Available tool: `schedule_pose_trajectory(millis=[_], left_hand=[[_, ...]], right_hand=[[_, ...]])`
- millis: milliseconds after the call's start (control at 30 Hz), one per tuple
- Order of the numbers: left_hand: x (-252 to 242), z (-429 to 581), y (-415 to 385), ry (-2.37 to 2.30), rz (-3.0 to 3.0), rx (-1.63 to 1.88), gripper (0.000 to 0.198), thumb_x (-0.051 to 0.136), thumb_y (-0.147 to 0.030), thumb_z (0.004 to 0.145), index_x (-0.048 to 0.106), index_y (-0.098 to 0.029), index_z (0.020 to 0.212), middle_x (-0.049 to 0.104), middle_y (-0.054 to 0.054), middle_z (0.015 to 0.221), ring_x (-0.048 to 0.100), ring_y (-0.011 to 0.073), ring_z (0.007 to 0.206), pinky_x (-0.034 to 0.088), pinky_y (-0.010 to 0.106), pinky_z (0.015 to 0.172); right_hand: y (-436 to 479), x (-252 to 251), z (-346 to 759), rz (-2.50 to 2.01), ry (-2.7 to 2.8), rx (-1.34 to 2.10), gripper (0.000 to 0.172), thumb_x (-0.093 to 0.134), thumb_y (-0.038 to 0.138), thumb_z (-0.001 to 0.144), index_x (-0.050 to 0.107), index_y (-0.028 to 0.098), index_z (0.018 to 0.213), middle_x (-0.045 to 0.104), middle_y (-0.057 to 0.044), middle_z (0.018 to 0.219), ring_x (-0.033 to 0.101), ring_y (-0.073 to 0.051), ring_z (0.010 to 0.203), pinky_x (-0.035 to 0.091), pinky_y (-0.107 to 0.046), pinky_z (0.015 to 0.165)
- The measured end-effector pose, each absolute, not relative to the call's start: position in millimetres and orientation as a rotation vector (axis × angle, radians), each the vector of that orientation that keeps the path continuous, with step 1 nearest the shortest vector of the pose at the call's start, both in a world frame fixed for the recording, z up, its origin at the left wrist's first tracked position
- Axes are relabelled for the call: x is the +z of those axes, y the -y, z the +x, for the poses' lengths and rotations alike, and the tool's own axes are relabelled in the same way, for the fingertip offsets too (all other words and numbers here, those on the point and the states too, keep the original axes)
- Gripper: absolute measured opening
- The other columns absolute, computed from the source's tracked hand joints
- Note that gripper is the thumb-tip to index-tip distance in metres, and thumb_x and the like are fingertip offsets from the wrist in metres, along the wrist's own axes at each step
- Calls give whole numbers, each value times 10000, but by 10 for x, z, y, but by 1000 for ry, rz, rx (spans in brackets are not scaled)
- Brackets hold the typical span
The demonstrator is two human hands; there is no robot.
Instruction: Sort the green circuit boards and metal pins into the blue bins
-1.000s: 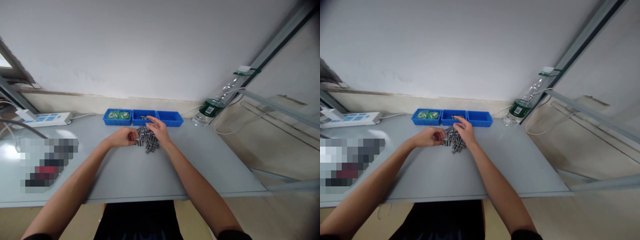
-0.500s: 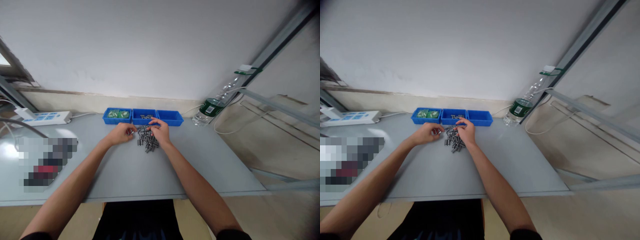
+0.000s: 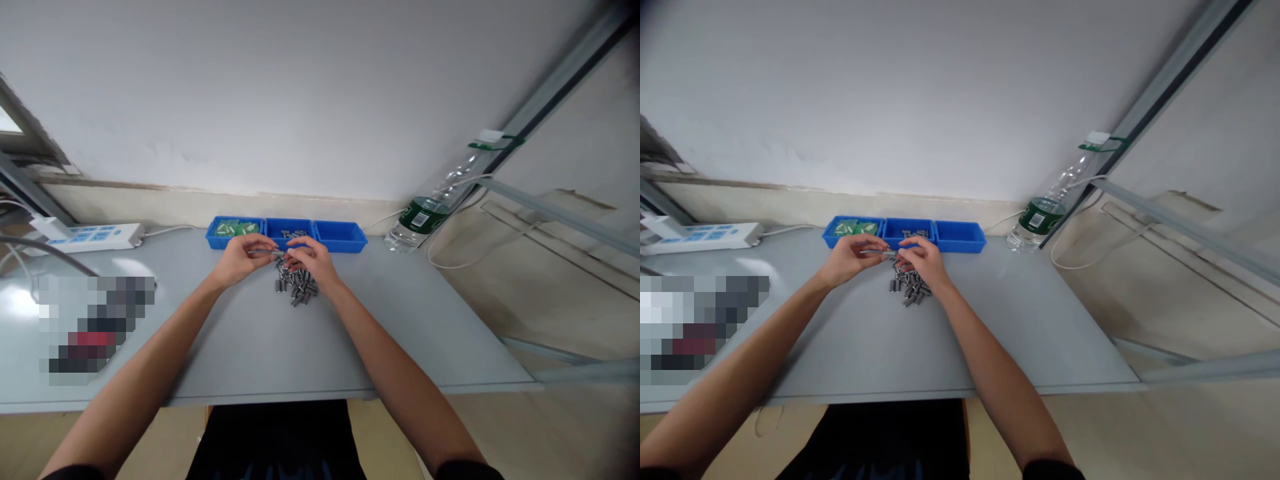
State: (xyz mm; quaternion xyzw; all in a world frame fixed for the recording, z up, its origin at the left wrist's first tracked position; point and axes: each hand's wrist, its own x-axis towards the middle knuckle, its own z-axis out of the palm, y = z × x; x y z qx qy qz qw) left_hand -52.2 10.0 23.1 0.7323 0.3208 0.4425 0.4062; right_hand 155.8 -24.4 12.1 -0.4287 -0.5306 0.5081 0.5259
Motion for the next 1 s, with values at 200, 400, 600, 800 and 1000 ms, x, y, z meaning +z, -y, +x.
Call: schedule_pose_trajectory(millis=[200,400,600,800,1000], left_hand=[[235,-485,-81,-781,1838,1090,301,835,-341,751,712,-164,960,752,97,1029,741,221,959,634,371,892],[213,-487,-41,-842,1997,881,278,790,-340,765,610,-183,909,682,33,894,698,174,822,599,299,742],[127,-461,-44,-868,2135,627,282,793,-338,727,590,-189,855,656,12,813,640,161,713,548,298,690],[159,-462,-20,-886,2138,529,227,748,-248,714,624,-187,894,678,10,785,664,173,695,534,290,669],[144,-521,-66,-948,2283,526,246,675,-159,704,669,-178,950,712,29,848,660,169,695,519,285,666]], right_hand=[[261,62,1495,-927,1330,1270,322,832,443,726,719,231,941,755,-31,776,714,-188,683,590,-343,686],[156,-49,1564,-1063,1322,1097,238,806,399,716,745,209,846,654,15,616,600,-141,546,531,-298,590],[79,-102,1628,-1058,1257,927,336,766,346,753,770,230,1069,774,-66,1002,721,-218,870,604,-367,779],[50,-110,1648,-1067,1241,892,450,722,291,791,718,264,1241,677,-84,1377,720,-238,1025,608,-444,928],[70,-95,1635,-1102,1199,958,321,680,238,777,733,225,1093,728,-86,1256,746,-222,935,627,-384,825]])
